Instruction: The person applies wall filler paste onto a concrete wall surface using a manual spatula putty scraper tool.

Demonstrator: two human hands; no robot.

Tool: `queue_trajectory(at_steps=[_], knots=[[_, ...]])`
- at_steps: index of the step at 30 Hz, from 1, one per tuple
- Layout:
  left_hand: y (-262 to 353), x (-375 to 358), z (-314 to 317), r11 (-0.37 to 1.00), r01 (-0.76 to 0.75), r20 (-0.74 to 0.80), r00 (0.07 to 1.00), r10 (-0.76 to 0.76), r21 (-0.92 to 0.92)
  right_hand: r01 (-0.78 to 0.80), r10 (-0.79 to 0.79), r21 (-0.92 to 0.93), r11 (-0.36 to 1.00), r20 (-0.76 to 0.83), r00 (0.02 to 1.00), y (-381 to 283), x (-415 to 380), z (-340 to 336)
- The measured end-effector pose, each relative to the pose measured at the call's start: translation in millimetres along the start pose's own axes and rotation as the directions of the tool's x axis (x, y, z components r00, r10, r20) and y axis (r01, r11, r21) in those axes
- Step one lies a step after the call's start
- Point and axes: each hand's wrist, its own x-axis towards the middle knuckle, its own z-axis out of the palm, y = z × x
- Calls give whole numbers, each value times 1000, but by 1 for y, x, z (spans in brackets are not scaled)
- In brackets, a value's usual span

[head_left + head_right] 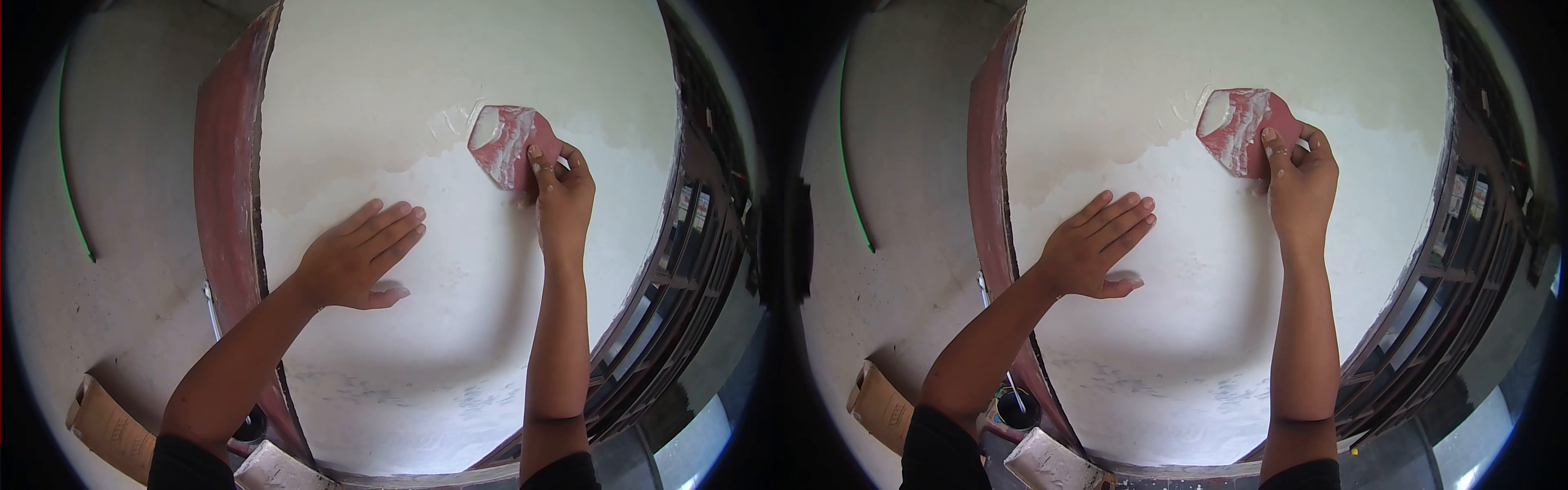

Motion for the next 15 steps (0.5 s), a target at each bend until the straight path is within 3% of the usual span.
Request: queue_trajectory(at_steps=[3,6,9,15], knots=[[1,0,0,1000,1,12,1000,-1,-5,-10,1,-138,990,-64,998,6,-4,-15],[2,-1,0,1000,10,0,1000,-10,5,91,-72,143,986,-133,989,18,-9,-20],[1,-1,0,1000,2,3,1000,-2,6,158,-140,221,962,-95,986,16,-8,-5],[1,-1,0,1000,11,24,1000,-11,-15,92,-89,71,993,-43,995,-2,-5,16]])
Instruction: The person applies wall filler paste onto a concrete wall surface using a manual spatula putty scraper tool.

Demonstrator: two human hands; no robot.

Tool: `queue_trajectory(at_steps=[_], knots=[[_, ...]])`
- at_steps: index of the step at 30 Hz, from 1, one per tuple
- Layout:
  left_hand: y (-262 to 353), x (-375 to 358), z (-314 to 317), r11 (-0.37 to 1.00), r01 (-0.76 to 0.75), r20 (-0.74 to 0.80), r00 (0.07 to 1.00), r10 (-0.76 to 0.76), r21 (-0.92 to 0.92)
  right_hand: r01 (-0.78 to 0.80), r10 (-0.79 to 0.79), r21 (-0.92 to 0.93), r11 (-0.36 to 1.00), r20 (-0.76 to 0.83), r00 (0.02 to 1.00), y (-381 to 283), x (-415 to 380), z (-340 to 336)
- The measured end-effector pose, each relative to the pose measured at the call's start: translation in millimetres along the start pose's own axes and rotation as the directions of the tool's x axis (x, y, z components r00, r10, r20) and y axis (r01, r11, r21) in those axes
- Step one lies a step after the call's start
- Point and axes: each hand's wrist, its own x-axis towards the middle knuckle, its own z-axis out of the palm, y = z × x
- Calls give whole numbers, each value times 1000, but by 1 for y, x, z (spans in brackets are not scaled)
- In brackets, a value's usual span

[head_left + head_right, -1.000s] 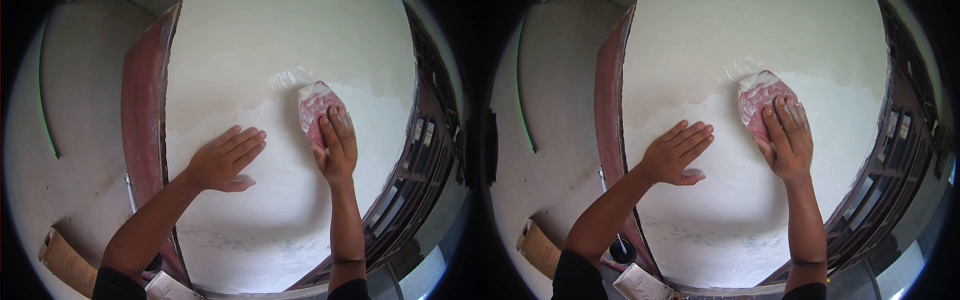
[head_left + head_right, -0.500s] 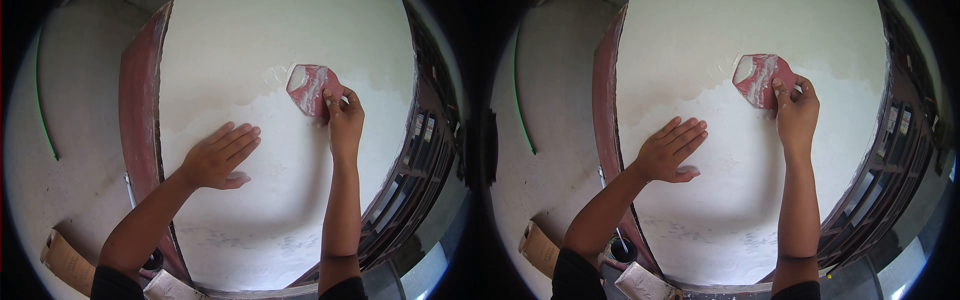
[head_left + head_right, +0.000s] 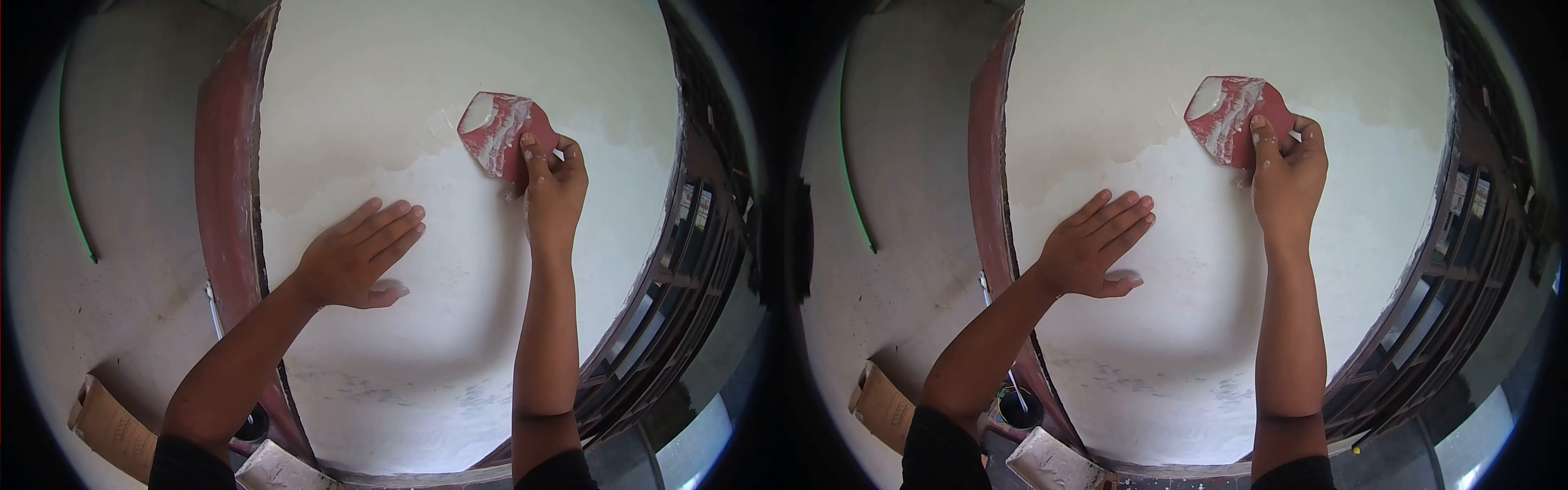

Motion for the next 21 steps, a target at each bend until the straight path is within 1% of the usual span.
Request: queue_trajectory(at_steps=[2,3,4,6,8,10,11,12,14,18,20,21], knots=[[-1,0,-1,1000,2,6,1000,-2,0,-29,27,-31,999,-58,998,15,-2,-12],[-2,0,-1,1000,3,4,1000,-3,3,-61,60,-1,998,-89,994,11,-9,-15],[-1,0,0,1000,4,-2,1000,-4,-2,-62,62,-2,998,-87,994,15,-13,-19],[0,1,0,1000,3,-8,1000,-3,-6,-41,78,236,971,-150,986,29,-14,-30],[1,2,-1,999,3,-49,999,-5,-39,-33,71,268,963,-135,988,32,-14,-29],[1,1,-2,999,1,-49,999,-3,-34,-2,36,298,955,-108,993,24,-10,-15],[1,1,-1,1000,0,-52,999,-1,-31,-25,45,234,972,-79,996,18,-9,-7],[0,1,-1,1000,-2,-53,999,0,-30,19,-3,187,982,-84,996,16,-5,1],[-1,0,0,1000,-4,2,1000,4,12,-48,52,44,998,-107,993,-1,-7,12],[0,0,1,1000,-2,-8,1000,2,19,-69,66,-14,998,-156,986,18,-7,-13],[1,0,0,1000,2,-9,1000,-2,20,-28,74,221,975,-205,976,23,-15,-22],[1,1,0,1000,2,-9,1000,-2,21,-26,82,272,962,-196,977,27,-16,-24]])
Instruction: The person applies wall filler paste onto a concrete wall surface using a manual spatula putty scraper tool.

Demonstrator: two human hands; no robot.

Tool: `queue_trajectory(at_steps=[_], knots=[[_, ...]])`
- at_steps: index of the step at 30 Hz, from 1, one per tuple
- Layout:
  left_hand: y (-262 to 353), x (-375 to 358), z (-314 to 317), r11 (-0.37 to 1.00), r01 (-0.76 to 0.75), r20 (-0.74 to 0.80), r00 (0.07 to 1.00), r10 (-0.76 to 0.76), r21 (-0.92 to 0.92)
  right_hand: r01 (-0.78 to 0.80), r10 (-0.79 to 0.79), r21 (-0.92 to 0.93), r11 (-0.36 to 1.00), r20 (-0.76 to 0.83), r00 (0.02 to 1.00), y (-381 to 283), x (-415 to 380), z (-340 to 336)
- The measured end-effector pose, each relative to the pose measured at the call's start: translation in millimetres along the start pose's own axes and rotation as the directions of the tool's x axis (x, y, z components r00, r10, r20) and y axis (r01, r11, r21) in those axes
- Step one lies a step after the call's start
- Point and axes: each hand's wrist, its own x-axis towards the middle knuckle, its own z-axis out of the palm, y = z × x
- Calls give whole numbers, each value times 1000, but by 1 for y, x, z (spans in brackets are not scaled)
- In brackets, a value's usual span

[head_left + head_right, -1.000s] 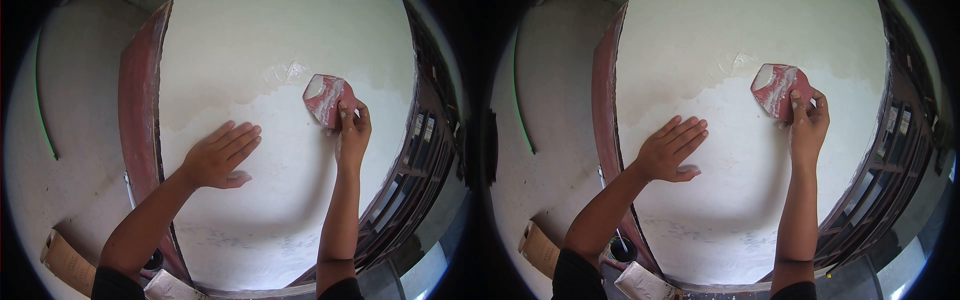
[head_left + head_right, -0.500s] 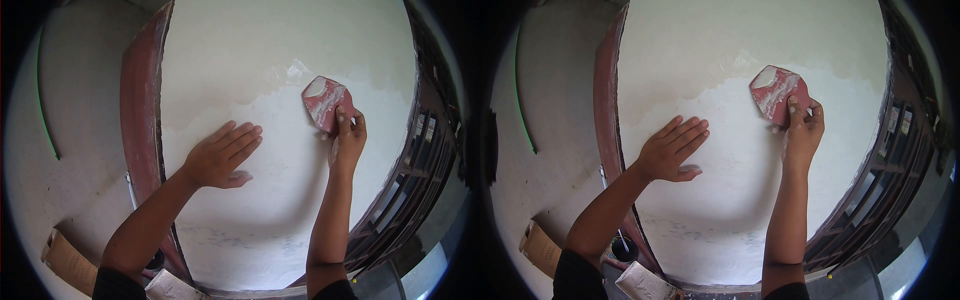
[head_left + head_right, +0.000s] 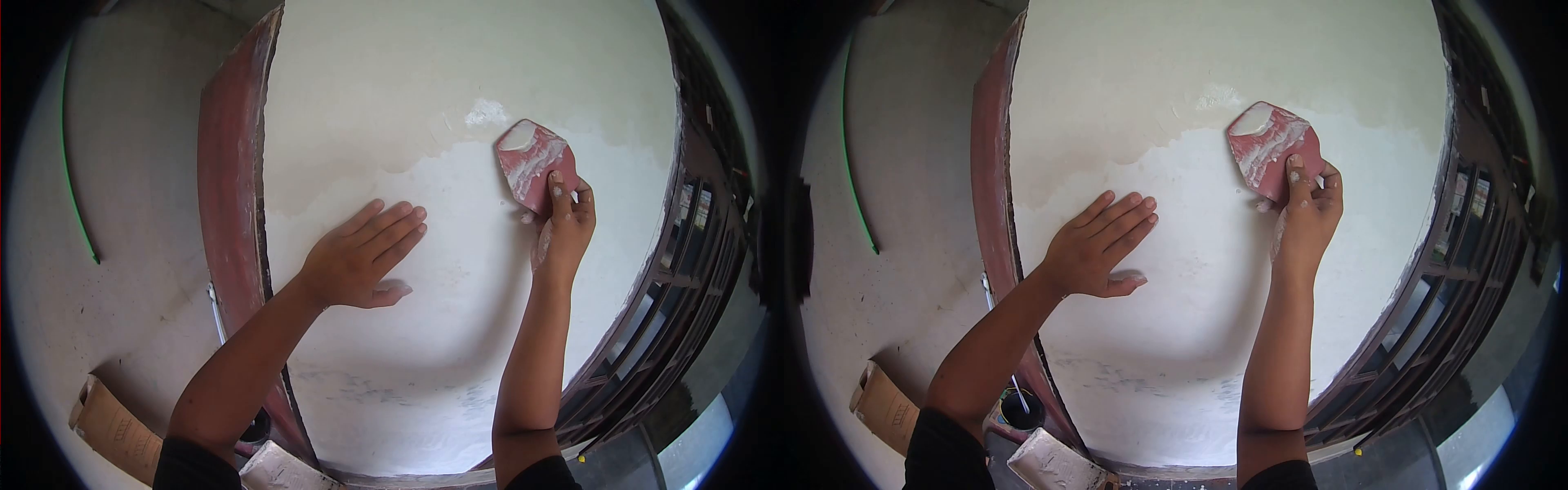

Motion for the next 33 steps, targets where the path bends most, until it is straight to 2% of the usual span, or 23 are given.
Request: queue_trajectory(at_steps=[5,8,11,12,13,15,16,21,23,24,25,28,30,31,33], knots=[[0,1,-1,1000,-8,-33,999,7,-30,-35,35,7,999,51,998,-11,6,32],[-1,0,0,1000,-6,4,1000,6,4,37,-22,-169,985,88,996,-19,8,55],[-1,0,-1,1000,-6,7,1000,6,6,-19,28,-245,969,33,999,-20,3,45],[-1,0,-1,1000,-4,4,1000,4,10,-6,9,-155,988,22,1000,-14,3,37],[0,0,-1,1000,-5,-5,1000,6,11,-5,8,-152,988,24,1000,-9,2,32],[0,0,0,1000,-4,-14,1000,4,14,98,-99,-28,995,-39,994,-4,-1,29],[0,0,0,1000,-4,-17,1000,4,9,86,-86,13,996,-10,996,-5,0,31],[0,0,1,1000,3,-19,1000,-4,-12,73,-63,-87,994,108,992,-17,2,54],[0,-1,0,1000,5,-7,1000,-5,-13,-27,46,-220,975,83,995,-13,3,45],[0,0,0,1000,6,-9,1000,-6,-11,71,-61,-162,984,63,996,-9,2,41],[-1,0,1,1000,4,-16,1000,-4,-11,30,-29,-151,988,6,1000,-12,-3,33],[0,-1,1,1000,5,-16,1000,-5,-3,71,-71,-39,997,-7,997,-10,-10,31],[0,-1,0,1000,1,-11,1000,-1,0,-6,10,-21,1000,155,988,-11,-15,43],[0,-1,0,1000,3,-6,1000,-3,-1,-10,31,-100,995,208,978,-9,-16,49],[0,0,0,1000,4,-5,1000,-4,-4,66,-3,-292,954,210,978,-15,-23,60]])
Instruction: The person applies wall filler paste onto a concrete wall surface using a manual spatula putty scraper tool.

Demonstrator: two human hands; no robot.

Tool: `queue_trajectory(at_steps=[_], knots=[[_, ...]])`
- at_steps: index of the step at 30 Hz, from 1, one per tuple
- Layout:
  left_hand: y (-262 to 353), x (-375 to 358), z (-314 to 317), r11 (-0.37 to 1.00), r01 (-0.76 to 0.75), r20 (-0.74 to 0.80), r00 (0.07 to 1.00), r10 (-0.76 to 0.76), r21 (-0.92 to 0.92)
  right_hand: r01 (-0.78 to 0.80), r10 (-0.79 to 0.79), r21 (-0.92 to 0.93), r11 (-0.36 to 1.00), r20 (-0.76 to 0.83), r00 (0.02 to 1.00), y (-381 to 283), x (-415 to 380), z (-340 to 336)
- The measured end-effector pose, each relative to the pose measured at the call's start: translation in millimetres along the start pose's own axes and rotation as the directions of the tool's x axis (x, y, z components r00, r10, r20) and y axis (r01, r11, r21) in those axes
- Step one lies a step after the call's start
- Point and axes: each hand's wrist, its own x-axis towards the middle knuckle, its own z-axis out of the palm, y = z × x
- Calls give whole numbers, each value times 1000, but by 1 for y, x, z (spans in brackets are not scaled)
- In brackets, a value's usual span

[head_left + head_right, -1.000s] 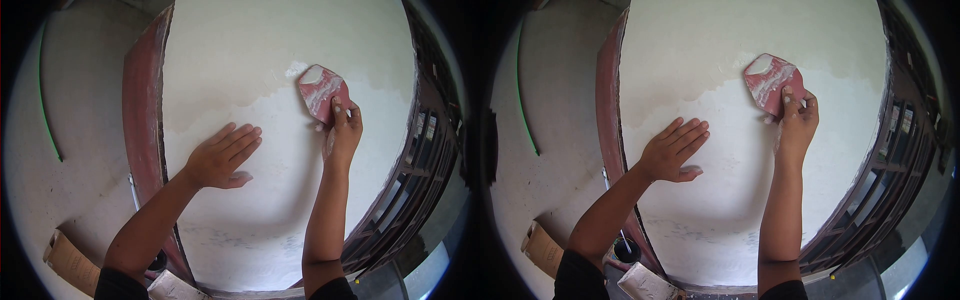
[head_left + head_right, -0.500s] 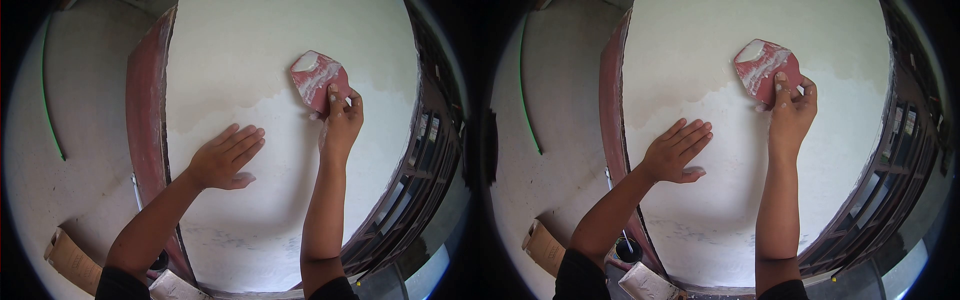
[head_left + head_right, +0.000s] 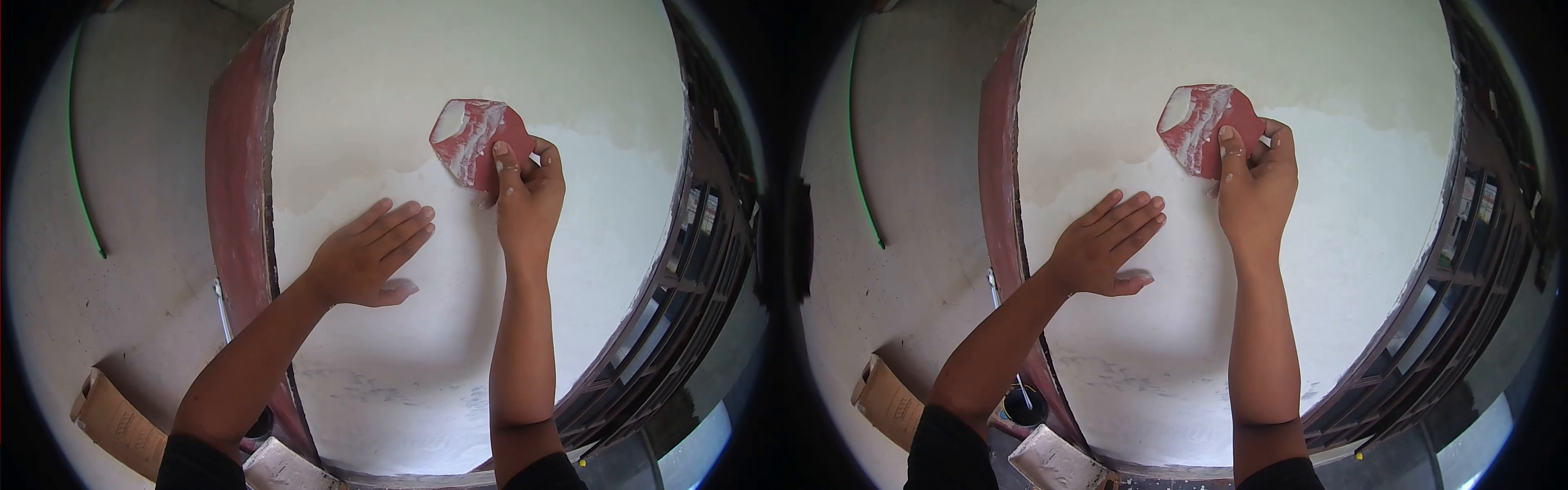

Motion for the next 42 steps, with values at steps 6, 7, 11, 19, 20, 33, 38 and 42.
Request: queue_trajectory(at_steps=[6,7,11,19,20,33,38,42], knots=[[0,0,1,1000,5,-9,1000,-5,4,-43,53,75,996,-149,987,17,-8,-29],[1,0,1,1000,6,-11,1000,-6,0,-35,57,153,988,-145,988,15,-9,-26],[0,0,0,998,2,-19,1000,-3,-61,-36,34,159,987,15,999,3,-8,-1],[0,-1,1,1000,1,-25,1000,-2,-22,-79,85,66,995,-94,992,17,-9,-34],[0,-1,2,1000,2,-16,1000,-2,0,-78,90,106,991,-109,990,17,-9,-36],[0,-2,1,1000,6,-18,1000,-6,-8,-52,64,94,994,-129,990,16,-1,-44],[-1,-1,0,1000,2,-11,1000,-2,-17,12,-12,97,995,0,1000,-9,6,-8],[0,-1,-1,1000,-5,-4,1000,5,-22,-78,75,-135,988,-27,997,7,11,-19]])
